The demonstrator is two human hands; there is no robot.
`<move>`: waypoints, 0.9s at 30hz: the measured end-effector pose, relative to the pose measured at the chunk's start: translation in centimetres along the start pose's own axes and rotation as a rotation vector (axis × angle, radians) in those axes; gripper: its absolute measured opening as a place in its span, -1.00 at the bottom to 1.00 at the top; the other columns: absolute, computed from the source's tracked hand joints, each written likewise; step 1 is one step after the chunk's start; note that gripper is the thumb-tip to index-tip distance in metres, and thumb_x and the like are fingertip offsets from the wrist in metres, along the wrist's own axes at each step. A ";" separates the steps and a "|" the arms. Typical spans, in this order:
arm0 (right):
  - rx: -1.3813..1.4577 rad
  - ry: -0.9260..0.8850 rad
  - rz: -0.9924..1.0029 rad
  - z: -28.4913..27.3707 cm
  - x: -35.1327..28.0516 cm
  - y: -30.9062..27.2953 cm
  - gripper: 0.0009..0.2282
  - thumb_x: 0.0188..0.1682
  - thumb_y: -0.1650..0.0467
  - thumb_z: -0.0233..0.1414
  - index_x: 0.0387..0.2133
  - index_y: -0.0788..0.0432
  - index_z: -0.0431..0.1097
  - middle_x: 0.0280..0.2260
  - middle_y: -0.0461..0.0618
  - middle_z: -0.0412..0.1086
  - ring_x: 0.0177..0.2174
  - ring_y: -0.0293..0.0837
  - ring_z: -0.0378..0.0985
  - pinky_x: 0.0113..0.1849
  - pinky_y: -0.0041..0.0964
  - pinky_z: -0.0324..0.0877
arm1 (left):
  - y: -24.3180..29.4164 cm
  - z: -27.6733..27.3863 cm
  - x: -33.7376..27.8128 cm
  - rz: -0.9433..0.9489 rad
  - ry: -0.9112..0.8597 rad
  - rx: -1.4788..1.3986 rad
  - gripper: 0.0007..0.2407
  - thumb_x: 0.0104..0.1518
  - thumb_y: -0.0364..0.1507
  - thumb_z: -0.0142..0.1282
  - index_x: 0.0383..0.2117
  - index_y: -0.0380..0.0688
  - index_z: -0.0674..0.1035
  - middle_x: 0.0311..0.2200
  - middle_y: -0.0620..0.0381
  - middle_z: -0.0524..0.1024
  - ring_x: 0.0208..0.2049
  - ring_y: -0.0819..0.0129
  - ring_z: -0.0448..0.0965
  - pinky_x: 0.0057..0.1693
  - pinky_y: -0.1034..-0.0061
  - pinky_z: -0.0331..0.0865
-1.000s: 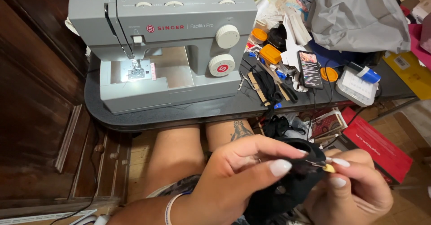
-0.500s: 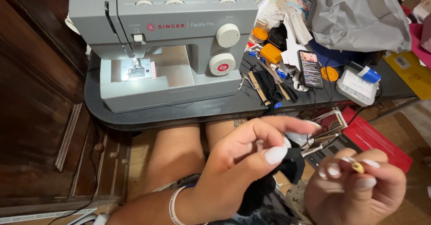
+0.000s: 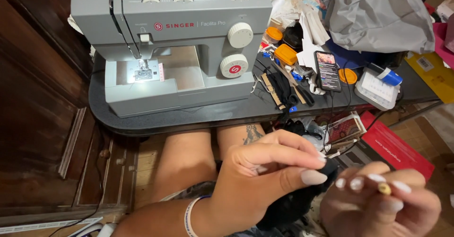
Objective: The person trims a piece of black fabric with shears, then manipulates the bobbin and threads the needle of a sewing machine.
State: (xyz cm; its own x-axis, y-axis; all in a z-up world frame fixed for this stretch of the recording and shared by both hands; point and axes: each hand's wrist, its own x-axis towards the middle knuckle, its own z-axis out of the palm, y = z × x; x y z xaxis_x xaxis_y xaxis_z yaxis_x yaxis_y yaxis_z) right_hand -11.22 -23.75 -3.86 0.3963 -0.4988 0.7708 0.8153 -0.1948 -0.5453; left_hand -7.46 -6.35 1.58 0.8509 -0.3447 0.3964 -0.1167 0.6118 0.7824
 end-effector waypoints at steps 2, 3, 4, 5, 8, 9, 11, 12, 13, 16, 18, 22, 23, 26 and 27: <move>-0.073 -0.025 -0.029 1.2 -0.2 -1.0 -0.81 0.32 0.21 0.03 -0.02 -0.01 0.21 -0.18 -0.13 0.18 -0.38 -0.24 0.34 -0.39 -0.41 0.47 | 0.3 0.1 0.0 0.020 0.001 0.043 -0.90 0.24 -0.50 0.32 -0.17 -0.02 0.71 -0.10 0.08 0.63 -0.04 0.41 0.65 0.19 0.63 0.54; -0.143 -0.048 -0.058 1.8 -0.4 -1.5 -0.83 0.35 0.20 -0.03 -0.01 -0.04 0.18 -0.16 -0.15 0.17 -0.40 -0.27 0.33 -0.36 -0.41 0.49 | 0.4 0.1 0.0 0.040 0.002 0.089 -0.90 0.25 -0.48 0.31 -0.16 0.00 0.71 -0.10 0.09 0.64 -0.04 0.42 0.66 0.20 0.63 0.55; -0.144 -0.049 -0.059 1.8 -0.2 -1.3 -0.83 0.35 0.20 -0.03 -0.01 -0.04 0.18 -0.16 -0.15 0.17 -0.40 -0.27 0.33 -0.36 -0.41 0.49 | 0.5 0.1 0.0 0.041 0.001 0.087 -0.90 0.25 -0.48 0.31 -0.16 0.00 0.71 -0.10 0.09 0.64 -0.04 0.42 0.66 0.20 0.63 0.55; -0.182 -0.042 -0.119 1.9 0.0 -1.0 -0.81 0.34 0.20 -0.02 -0.04 -0.01 0.18 -0.18 -0.11 0.16 -0.42 -0.23 0.34 -0.37 -0.40 0.50 | 0.6 0.0 -0.1 0.076 -0.007 0.123 -0.90 0.27 -0.47 0.30 -0.14 0.03 0.70 -0.09 0.11 0.64 -0.03 0.41 0.66 0.22 0.61 0.55; -0.270 -0.040 -0.173 1.7 0.1 -0.9 -0.78 0.33 0.19 -0.03 -0.06 0.03 0.18 -0.20 -0.05 0.14 -0.45 -0.19 0.32 -0.38 -0.36 0.48 | 0.9 0.0 -0.2 0.113 -0.021 0.167 -0.89 0.28 -0.46 0.29 -0.12 0.05 0.69 -0.09 0.12 0.64 -0.01 0.40 0.67 0.26 0.59 0.55; -0.321 -0.042 -0.165 1.7 0.1 -1.0 -0.77 0.34 0.17 -0.04 -0.06 0.04 0.18 -0.19 -0.04 0.13 -0.46 -0.17 0.29 -0.39 -0.33 0.45 | 1.0 0.0 -0.2 0.114 -0.027 0.176 -0.89 0.28 -0.45 0.29 -0.12 0.04 0.69 -0.08 0.11 0.64 -0.01 0.40 0.67 0.27 0.58 0.55; -0.354 -0.054 -0.157 1.9 0.2 -1.4 -0.77 0.35 0.19 -0.05 -0.06 0.07 0.19 -0.20 0.00 0.15 -0.44 -0.17 0.35 -0.36 -0.35 0.46 | 1.1 0.0 -0.2 0.102 -0.033 0.169 -0.89 0.29 -0.46 0.28 -0.12 0.04 0.69 -0.08 0.11 0.64 -0.01 0.40 0.67 0.27 0.58 0.55; -0.386 -0.065 -0.149 2.0 0.3 -1.6 -0.77 0.36 0.20 -0.06 -0.06 0.10 0.20 -0.22 0.04 0.16 -0.43 -0.17 0.40 -0.33 -0.36 0.47 | 1.1 0.0 -0.2 0.090 -0.039 0.164 -0.90 0.29 -0.46 0.27 -0.12 0.03 0.69 -0.08 0.11 0.63 0.00 0.40 0.66 0.28 0.57 0.55; -0.387 -0.065 -0.150 2.0 0.3 -1.6 -0.77 0.36 0.20 -0.06 -0.06 0.10 0.20 -0.22 0.04 0.16 -0.43 -0.17 0.40 -0.33 -0.36 0.47 | 1.2 0.0 -0.1 0.091 -0.040 0.163 -0.90 0.29 -0.46 0.27 -0.12 0.03 0.69 -0.08 0.11 0.63 0.00 0.40 0.66 0.28 0.57 0.55; -0.417 -0.071 -0.137 1.8 0.4 -1.8 -0.77 0.36 0.20 -0.07 -0.06 0.10 0.20 -0.21 0.04 0.17 -0.43 -0.18 0.40 -0.33 -0.37 0.46 | 1.3 0.0 0.0 0.101 -0.054 0.193 -0.92 0.31 -0.45 0.25 -0.13 0.03 0.67 -0.08 0.11 0.64 0.01 0.38 0.67 0.30 0.54 0.55; -0.432 -0.086 -0.145 1.9 0.4 -1.9 -0.76 0.37 0.20 -0.09 -0.05 0.12 0.19 -0.20 0.07 0.16 -0.44 -0.16 0.41 -0.31 -0.35 0.47 | 1.3 0.0 0.0 0.107 -0.058 0.192 -0.92 0.32 -0.46 0.25 -0.13 0.02 0.67 -0.09 0.11 0.64 0.01 0.37 0.68 0.29 0.53 0.56; -0.475 -0.087 -0.126 1.8 0.3 -2.2 -0.77 0.37 0.21 -0.09 -0.04 0.13 0.21 -0.19 0.07 0.17 -0.44 -0.16 0.40 -0.30 -0.35 0.46 | 1.3 -0.1 0.0 0.112 -0.063 0.200 -0.92 0.32 -0.45 0.24 -0.13 0.02 0.67 -0.09 0.11 0.64 0.01 0.37 0.68 0.30 0.53 0.55; -0.478 -0.095 -0.127 1.8 0.3 -2.3 -0.78 0.37 0.22 -0.10 -0.04 0.13 0.20 -0.18 0.08 0.16 -0.44 -0.15 0.39 -0.31 -0.35 0.46 | 1.3 -0.1 0.0 0.112 -0.064 0.208 -0.92 0.32 -0.45 0.24 -0.12 0.03 0.67 -0.09 0.11 0.64 0.02 0.37 0.68 0.31 0.53 0.55; -0.487 -0.101 -0.128 1.8 0.3 -2.4 -0.78 0.37 0.22 -0.11 -0.03 0.14 0.20 -0.17 0.09 0.16 -0.43 -0.15 0.40 -0.28 -0.32 0.50 | 1.4 -0.1 -0.1 0.108 -0.066 0.213 -0.91 0.33 -0.44 0.24 -0.12 0.04 0.67 -0.08 0.11 0.64 0.02 0.37 0.67 0.31 0.53 0.54; -0.495 -0.100 -0.128 1.8 0.2 -2.4 -0.78 0.38 0.22 -0.11 -0.02 0.14 0.20 -0.16 0.09 0.16 -0.42 -0.15 0.41 -0.24 -0.30 0.54 | 1.5 -0.1 -0.1 0.104 -0.066 0.211 -0.91 0.33 -0.43 0.24 -0.11 0.05 0.67 -0.08 0.12 0.63 0.02 0.38 0.67 0.30 0.54 0.54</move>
State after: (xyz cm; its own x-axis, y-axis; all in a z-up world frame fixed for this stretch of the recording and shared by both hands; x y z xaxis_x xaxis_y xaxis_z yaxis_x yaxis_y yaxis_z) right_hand -12.35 -21.90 -1.78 0.3647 -0.3668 0.8559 0.5719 -0.6371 -0.5167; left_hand -7.68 -5.34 2.62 0.7940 -0.3380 0.5053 -0.3122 0.4865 0.8160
